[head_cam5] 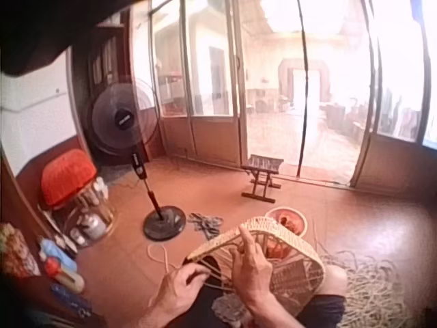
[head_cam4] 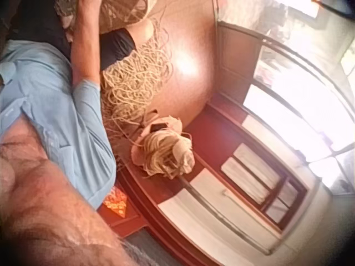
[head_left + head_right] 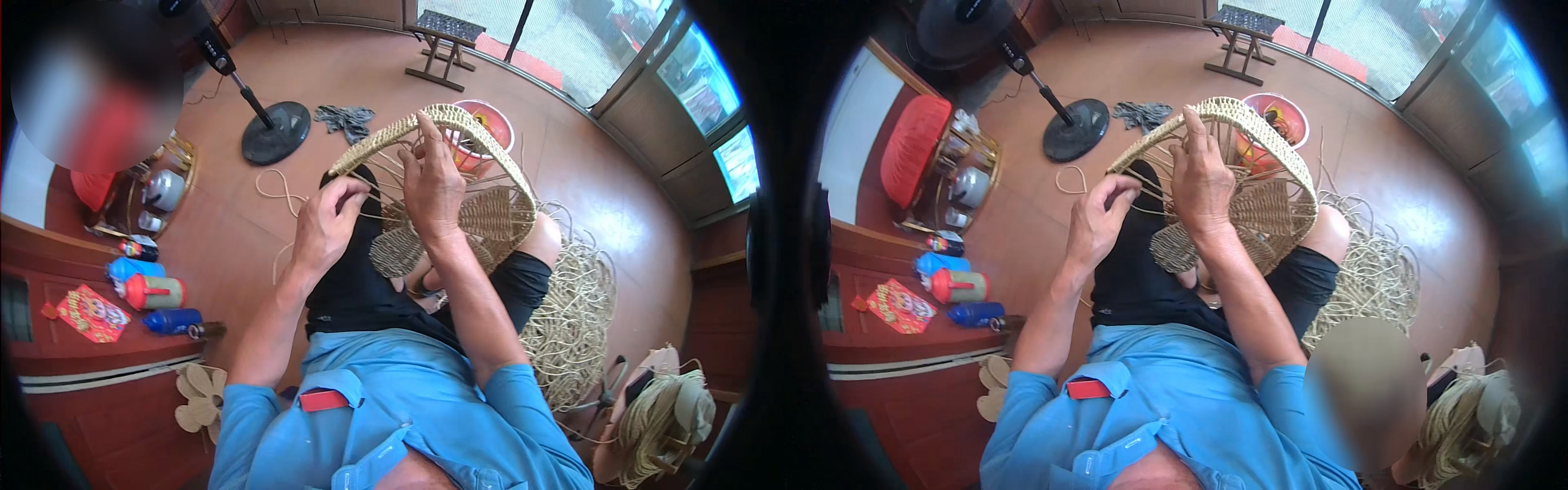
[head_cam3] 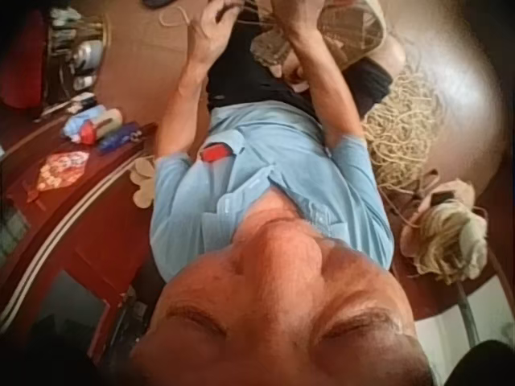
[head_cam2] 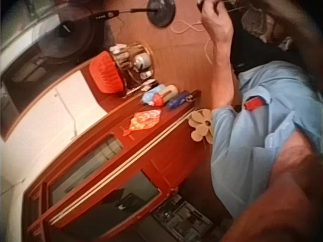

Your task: The recorder is weaving a basket or similar craft object using natural fibers by hand.

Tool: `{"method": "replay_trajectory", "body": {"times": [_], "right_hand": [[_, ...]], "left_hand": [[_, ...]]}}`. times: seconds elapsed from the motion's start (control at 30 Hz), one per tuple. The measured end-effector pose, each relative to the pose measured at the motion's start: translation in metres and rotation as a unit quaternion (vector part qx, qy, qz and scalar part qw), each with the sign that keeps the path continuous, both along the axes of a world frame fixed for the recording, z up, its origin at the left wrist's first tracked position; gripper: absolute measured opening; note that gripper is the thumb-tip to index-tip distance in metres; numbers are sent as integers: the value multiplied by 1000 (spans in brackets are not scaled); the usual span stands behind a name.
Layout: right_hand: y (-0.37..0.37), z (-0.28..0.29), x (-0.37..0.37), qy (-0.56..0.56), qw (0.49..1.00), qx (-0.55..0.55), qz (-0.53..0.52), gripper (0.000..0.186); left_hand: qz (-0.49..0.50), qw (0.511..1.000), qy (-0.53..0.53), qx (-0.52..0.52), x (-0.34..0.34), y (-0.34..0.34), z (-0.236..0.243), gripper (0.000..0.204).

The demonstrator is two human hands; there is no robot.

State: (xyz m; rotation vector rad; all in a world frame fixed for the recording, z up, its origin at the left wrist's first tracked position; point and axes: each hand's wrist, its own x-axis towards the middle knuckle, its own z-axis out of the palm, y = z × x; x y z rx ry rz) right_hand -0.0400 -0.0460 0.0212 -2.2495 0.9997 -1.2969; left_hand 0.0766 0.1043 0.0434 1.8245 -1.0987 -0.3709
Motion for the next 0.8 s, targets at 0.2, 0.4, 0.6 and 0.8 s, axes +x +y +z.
{"method": "replay_trajectory", "body": {"times": [0.2,0.4,0.6,0.8], "right_hand": [[3,-10,-10,-238,955,152,91,58],[-10,25,-59,-343,798,431,244,36],[-72,40,-190,-335,859,352,162,41],[-150,29,-416,-382,884,265,-49,35]], "left_hand": [[-1,993,-20,-119,-33,-56,-6,19],[-28,959,-230,-164,-56,-74,-7,23],[-124,942,-269,-157,-85,-91,-14,33],[-166,939,-249,-170,-92,-78,-15,16]]}}
